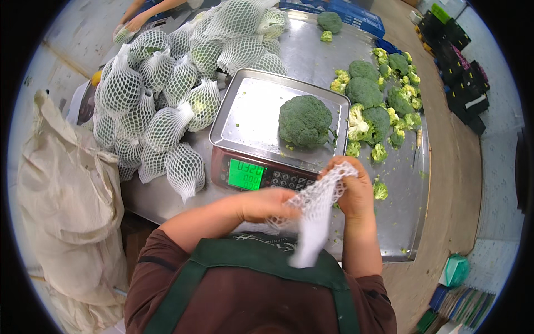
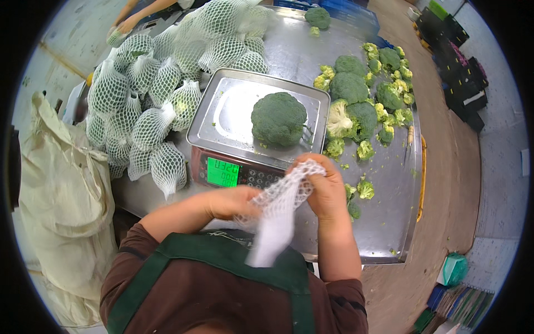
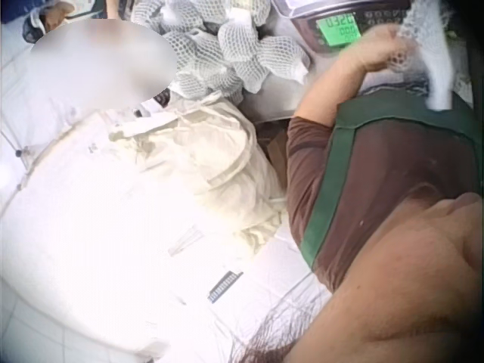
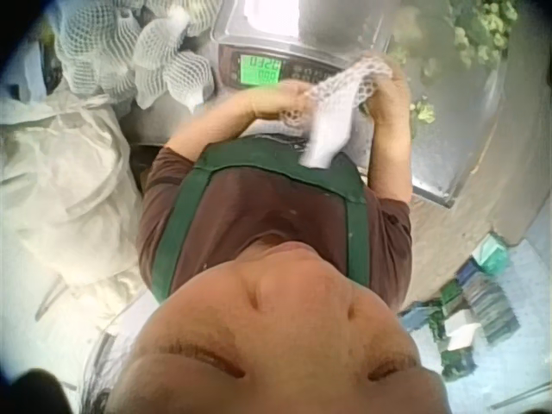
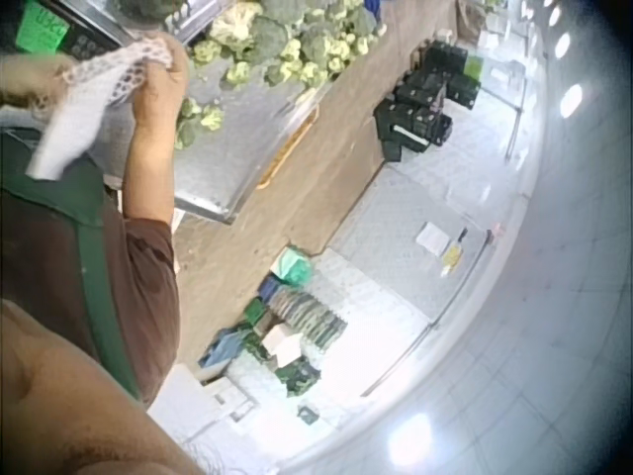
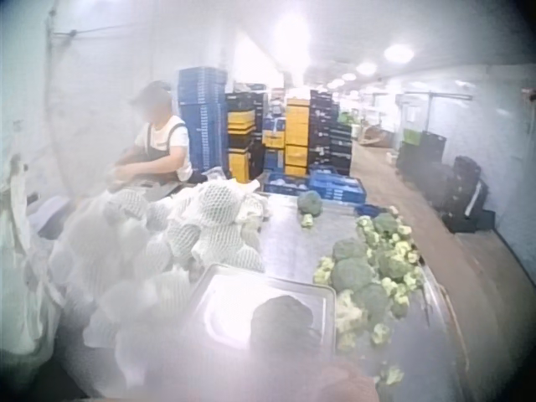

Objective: The person repeatedly picks up broccoli florets, places them on a digital scale, and then puts them into white mesh bags. The person ties the bags and sets them aside on a metal table next to a pile of already packed bags.

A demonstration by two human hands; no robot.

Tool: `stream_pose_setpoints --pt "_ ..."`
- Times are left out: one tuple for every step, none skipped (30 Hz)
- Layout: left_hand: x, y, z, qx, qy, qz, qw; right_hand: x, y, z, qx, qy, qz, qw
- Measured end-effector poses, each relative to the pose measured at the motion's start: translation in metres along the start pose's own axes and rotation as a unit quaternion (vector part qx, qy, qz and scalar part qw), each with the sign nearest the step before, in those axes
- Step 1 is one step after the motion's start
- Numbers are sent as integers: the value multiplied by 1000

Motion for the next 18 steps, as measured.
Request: stream_pose_setpoints --pt "8 0 -10 -45 -10 23 999 6 8 0 -32 -13 -5 999" --pt "18 2 -22 -89 -21 46 995 14 8 -5 -40 -45 44 997" --pt "28 0 -37 34 -118 18 992 27 0 -12 -2 -100 20 995" --pt "36 0 -49 158 -211 -15 965 36 -9 -15 35 -156 -1 987" --pt "40 12 -56 169 -243 27 955 41 -21 -7 206 -173 40 962" --pt "36 22 -60 52 -206 -81 974 33 -18 -6 383 -142 30 912" --pt "29 34 -63 -69 -161 -186 967 23 -8 -7 548 -55 3 835" --pt "18 48 -66 -188 -113 -287 933 13 -2 -4 691 35 -24 722" --pt "2 69 -67 -272 -203 -359 870 0 -8 -4 735 83 -81 668" --pt "-17 88 -71 -348 -289 -424 785 -18 -11 -10 744 115 -112 648" --pt "-35 95 -85 -428 -320 -465 706 -38 -8 -21 753 148 -143 626" --pt "-46 104 -95 -433 -306 -471 705 -53 -4 -28 759 182 -169 602" --pt "-57 112 -105 -439 -293 -478 702 -63 0 -29 722 198 -178 639" --pt "-65 124 -111 -369 -240 -446 779 -74 5 -26 683 213 -186 674" --pt "-71 138 -114 -296 -185 -407 844 -88 11 -24 639 228 -192 709" --pt "-71 150 -112 -266 -194 -381 864 -91 9 -15 547 241 -167 784" --pt "-69 158 -103 -237 -204 -355 881 -90 2 -5 464 297 -119 826" --pt "-58 146 -105 -166 -188 -326 912 -78 -26 6 420 276 -144 853"
Point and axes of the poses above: each hand's wrist, its own x-axis away from the middle knuckle, its own y-axis out of the back of the hand, z = x × y, the point moved 1 cm from there along -x, towards the middle knuckle, and after that the axes turned 9 degrees about -x, right-handed, at the moved point
